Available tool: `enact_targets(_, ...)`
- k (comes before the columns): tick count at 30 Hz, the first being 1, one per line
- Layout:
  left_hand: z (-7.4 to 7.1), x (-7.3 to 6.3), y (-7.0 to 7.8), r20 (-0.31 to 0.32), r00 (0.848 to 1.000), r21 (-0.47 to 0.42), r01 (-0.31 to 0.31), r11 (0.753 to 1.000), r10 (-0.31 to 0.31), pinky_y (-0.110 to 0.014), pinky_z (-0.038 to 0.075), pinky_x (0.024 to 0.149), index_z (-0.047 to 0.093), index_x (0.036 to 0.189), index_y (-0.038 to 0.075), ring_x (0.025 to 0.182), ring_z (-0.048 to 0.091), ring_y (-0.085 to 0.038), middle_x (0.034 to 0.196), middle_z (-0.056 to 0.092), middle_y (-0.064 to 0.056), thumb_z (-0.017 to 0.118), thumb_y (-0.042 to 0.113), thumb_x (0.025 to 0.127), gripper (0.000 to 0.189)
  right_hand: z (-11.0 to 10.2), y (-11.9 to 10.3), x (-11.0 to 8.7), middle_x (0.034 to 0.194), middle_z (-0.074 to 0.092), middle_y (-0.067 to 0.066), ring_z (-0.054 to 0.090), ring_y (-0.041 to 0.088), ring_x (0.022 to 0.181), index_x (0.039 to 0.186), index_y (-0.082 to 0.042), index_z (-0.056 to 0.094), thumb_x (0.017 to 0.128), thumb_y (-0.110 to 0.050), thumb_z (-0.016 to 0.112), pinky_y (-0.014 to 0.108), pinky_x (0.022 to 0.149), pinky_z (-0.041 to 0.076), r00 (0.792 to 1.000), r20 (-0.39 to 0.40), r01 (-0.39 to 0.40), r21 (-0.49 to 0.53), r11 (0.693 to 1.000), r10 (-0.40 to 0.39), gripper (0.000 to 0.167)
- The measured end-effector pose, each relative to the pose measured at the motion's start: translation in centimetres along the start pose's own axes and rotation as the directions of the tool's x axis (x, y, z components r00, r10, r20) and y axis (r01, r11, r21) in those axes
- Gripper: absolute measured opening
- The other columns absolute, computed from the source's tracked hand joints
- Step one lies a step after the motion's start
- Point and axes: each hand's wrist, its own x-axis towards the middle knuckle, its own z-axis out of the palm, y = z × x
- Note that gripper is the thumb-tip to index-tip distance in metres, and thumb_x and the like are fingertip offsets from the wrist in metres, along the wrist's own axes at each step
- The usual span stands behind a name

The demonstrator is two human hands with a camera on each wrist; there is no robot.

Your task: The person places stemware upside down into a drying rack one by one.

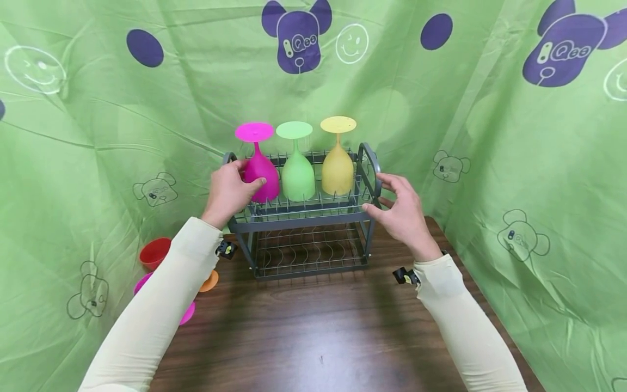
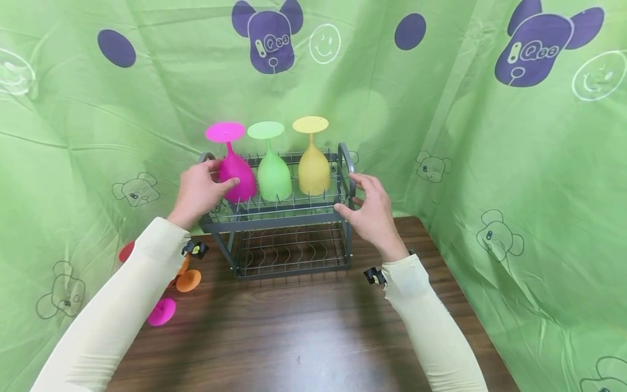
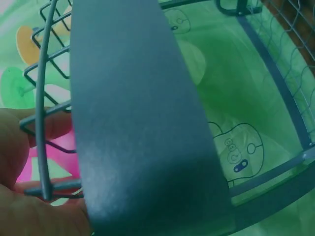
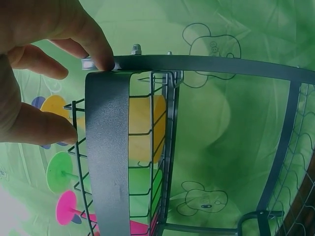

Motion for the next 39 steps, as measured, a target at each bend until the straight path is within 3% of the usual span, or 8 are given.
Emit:
enact_targets(11,1.1,0.0,-0.2,-0.063,0.997,0.004,0.034,0.999,-0.033,-0.050,0.063,0.094,0.056,0.148,-0.004,0.117,0.071,-0.040,0.133,0.070,-0.025,0.073,0.032,0.098,0.064,0.0,0.5,0.0,0.153,0.048,0.015,0.053,0.034,0.141,0.153,-0.005,0.052,0.084,-0.009,0.090,0.038,0.107,0.057,1.000,-0.008,-0.018,-0.007,1.000,0.018,0.080)
enact_targets(21,1.2,-0.2,0.0,-0.074,0.996,-0.009,0.057,0.998,-0.058,-0.051,0.062,0.096,0.057,0.148,-0.002,0.120,0.070,-0.040,0.134,0.070,-0.024,0.074,0.033,0.097,0.064,0.1,0.6,0.1,0.157,0.046,0.011,0.052,0.032,0.143,0.154,-0.007,0.051,0.083,-0.010,0.091,0.037,0.106,0.058,1.000,-0.006,-0.028,-0.019,0.999,0.028,0.082)
enact_targets(27,0.8,-0.7,0.1,-0.057,0.995,-0.090,0.079,0.993,-0.084,-0.049,0.063,0.095,0.055,0.151,0.000,0.119,0.071,-0.037,0.137,0.068,-0.022,0.073,0.033,0.098,0.065,0.1,0.4,0.1,0.158,0.046,0.010,0.052,0.032,0.143,0.155,-0.007,0.050,0.084,-0.012,0.091,0.037,0.107,0.057,1.000,-0.003,-0.027,-0.020,0.999,0.027,0.082)
enact_targets(33,0.1,-1.9,0.0,-0.071,0.994,-0.157,0.067,0.985,-0.079,-0.048,0.057,0.108,0.052,0.154,0.002,0.132,0.064,-0.034,0.144,0.065,-0.020,0.073,0.035,0.099,0.067,0.1,0.3,0.0,0.158,0.046,0.010,0.052,0.032,0.143,0.155,-0.008,0.050,0.084,-0.012,0.090,0.038,0.108,0.057,1.000,-0.006,-0.017,-0.019,1.000,0.016,0.081)
enact_targets(39,-1.4,-4.4,-0.1,-0.091,0.994,-0.215,0.039,0.976,-0.059,-0.048,0.051,0.116,0.054,0.154,0.009,0.141,0.059,-0.029,0.152,0.061,-0.014,0.073,0.041,0.098,0.067,0.0,0.0,-0.2,0.157,0.046,0.011,0.052,0.031,0.143,0.155,-0.007,0.050,0.085,-0.010,0.089,0.039,0.108,0.057,1.000,-0.011,0.006,-0.020,1.000,-0.006,0.080)
